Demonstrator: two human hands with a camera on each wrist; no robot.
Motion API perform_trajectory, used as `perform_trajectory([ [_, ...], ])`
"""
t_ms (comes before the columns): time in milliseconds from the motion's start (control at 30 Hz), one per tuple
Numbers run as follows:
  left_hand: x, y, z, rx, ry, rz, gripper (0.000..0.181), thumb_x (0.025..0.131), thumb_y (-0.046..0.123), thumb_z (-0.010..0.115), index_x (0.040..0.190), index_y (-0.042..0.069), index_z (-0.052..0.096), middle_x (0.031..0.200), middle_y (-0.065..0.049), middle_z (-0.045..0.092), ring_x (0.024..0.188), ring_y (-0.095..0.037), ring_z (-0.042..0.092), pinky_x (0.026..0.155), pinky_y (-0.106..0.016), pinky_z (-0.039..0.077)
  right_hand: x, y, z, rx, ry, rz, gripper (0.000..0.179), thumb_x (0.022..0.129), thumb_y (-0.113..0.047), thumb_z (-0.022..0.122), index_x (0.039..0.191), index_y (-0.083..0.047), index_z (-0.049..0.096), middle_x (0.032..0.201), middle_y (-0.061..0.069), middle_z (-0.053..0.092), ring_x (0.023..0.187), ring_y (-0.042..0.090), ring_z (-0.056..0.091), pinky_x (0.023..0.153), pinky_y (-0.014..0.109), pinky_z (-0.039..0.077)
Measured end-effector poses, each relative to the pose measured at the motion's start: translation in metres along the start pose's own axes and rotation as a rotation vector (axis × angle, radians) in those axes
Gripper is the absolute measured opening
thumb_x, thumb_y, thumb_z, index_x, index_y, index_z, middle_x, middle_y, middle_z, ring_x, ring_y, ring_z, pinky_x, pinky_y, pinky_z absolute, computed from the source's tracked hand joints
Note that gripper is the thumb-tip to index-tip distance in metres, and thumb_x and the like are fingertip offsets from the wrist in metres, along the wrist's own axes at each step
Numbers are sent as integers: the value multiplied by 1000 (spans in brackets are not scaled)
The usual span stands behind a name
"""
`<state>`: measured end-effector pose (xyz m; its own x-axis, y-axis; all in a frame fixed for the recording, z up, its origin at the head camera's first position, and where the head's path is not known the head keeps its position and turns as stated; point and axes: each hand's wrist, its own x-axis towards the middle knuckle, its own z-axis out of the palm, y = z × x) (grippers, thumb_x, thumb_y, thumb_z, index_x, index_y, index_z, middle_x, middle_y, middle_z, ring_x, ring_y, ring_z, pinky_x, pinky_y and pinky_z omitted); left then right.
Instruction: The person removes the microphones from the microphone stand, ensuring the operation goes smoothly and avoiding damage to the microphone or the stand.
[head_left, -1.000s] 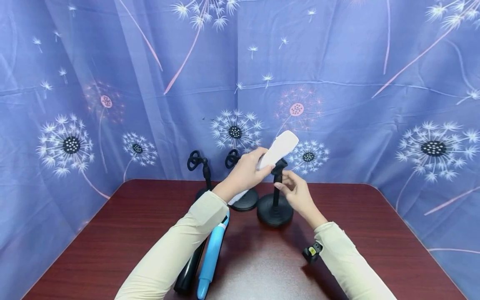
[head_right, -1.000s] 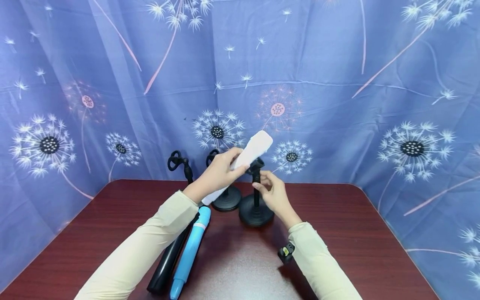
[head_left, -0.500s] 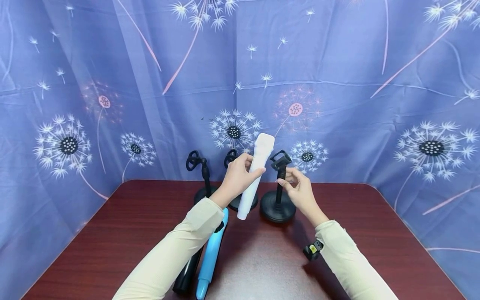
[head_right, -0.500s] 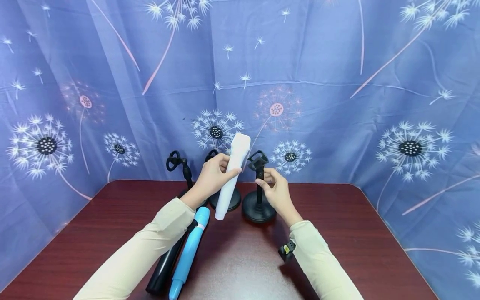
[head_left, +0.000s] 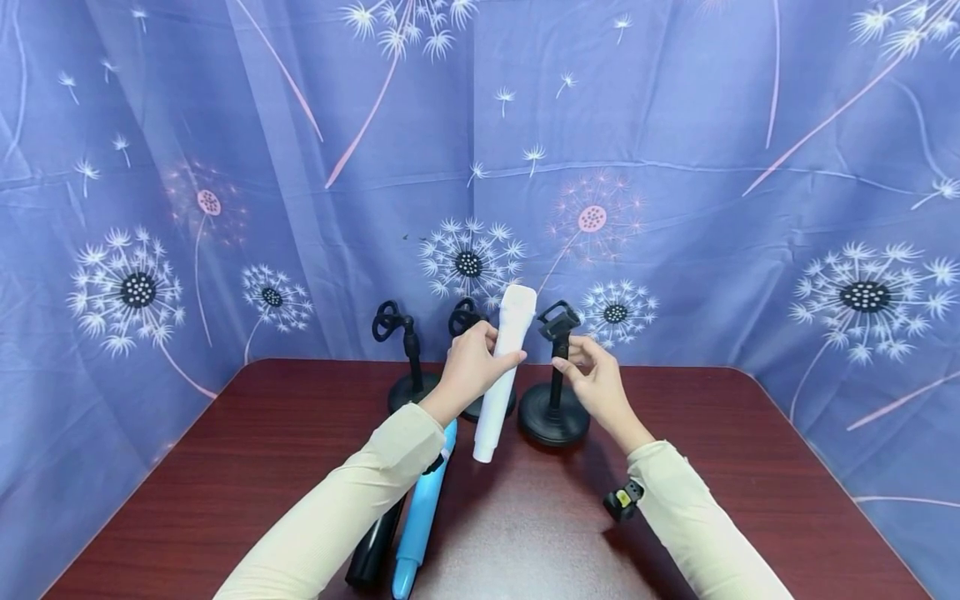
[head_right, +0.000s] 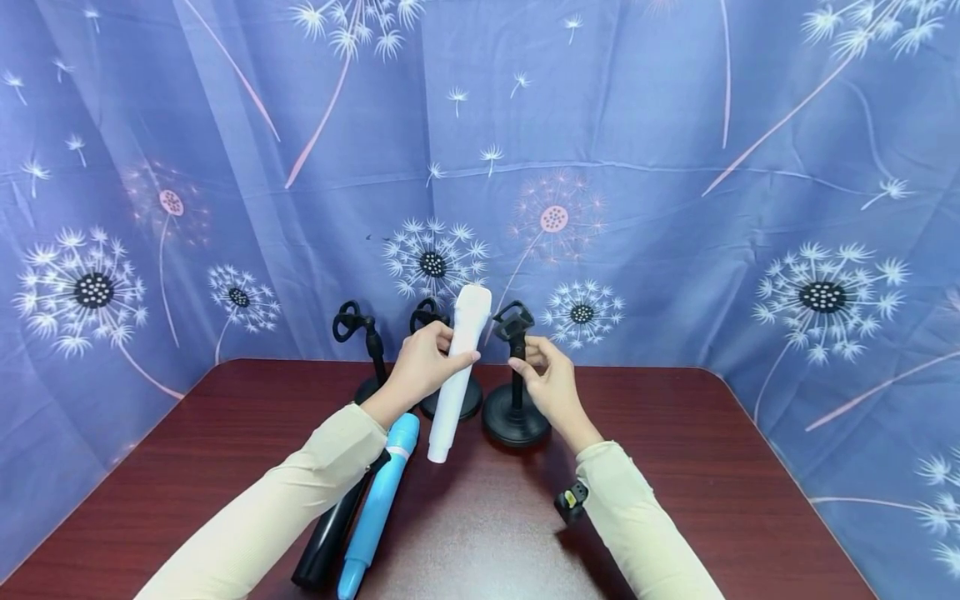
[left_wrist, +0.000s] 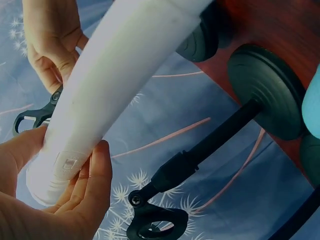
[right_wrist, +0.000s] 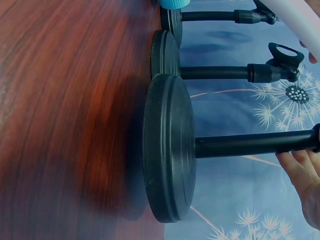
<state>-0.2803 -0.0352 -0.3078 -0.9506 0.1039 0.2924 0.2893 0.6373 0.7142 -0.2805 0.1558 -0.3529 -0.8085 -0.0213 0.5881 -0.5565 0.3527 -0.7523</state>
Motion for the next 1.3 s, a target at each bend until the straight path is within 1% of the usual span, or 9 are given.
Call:
perform_trajectory([
  [200,-3,-5,3,35,-11,-10,37,82,32,77,97,3,60,83,-8,63,73,-20,61,61,-30,51,1,-1,0,5,5,27,27,85,6,68,111,11,62,93,26,66,83,34,65,72,26,50],
  [267,-4,-6,3,42,-21,-18,38,82,32,77,97,2,60,83,-8,63,73,-20,62,61,-30,52,2,-1,0,2,6,34,27,85,6,68,111,11,62,93,26,66,83,34,65,72,28,50],
  [400,-6,-8,4,63,-39,-40,40,81,33,77,98,1,60,86,-10,65,74,-21,63,61,-31,53,2,-3,0,3,4,49,28,86,6,67,112,12,61,94,27,66,85,34,64,73,36,51],
  [467,-7,-10,5,72,-49,-55,41,81,34,78,99,1,60,88,-11,65,75,-21,64,62,-31,53,2,-3,0,1,3,54,28,86,5,67,113,11,61,95,27,66,85,34,65,74,37,51],
  [667,-11,-18,8,96,-80,-85,41,81,33,79,97,2,58,83,-9,62,72,-20,61,59,-31,52,3,-5,1,2,-1,66,29,86,5,67,114,11,61,96,26,66,87,35,64,71,27,50],
  [867,-16,-27,10,130,-134,-97,40,80,31,79,93,1,56,76,-7,56,65,-20,58,57,-30,50,3,-5,1,13,-10,73,30,87,4,67,115,11,60,97,27,65,89,38,64,73,30,50],
  [1100,-23,-37,14,196,-186,-92,40,79,31,80,90,0,57,75,-7,56,66,-20,57,57,-32,48,3,-4,2,8,1,67,30,86,4,68,114,11,61,97,26,65,87,35,64,73,31,50],
  [1233,-28,-41,15,221,-232,-109,43,79,31,80,94,-2,57,77,-9,56,67,-21,58,58,-32,49,2,-2,3,12,5,65,29,86,5,68,113,12,61,96,26,65,85,29,64,72,27,49],
  [1300,-31,-43,16,237,-252,-118,45,79,31,80,97,-3,56,78,-11,57,69,-22,59,59,-32,50,2,-2,3,23,5,66,29,85,5,68,113,12,61,96,27,65,85,28,64,72,24,49],
])
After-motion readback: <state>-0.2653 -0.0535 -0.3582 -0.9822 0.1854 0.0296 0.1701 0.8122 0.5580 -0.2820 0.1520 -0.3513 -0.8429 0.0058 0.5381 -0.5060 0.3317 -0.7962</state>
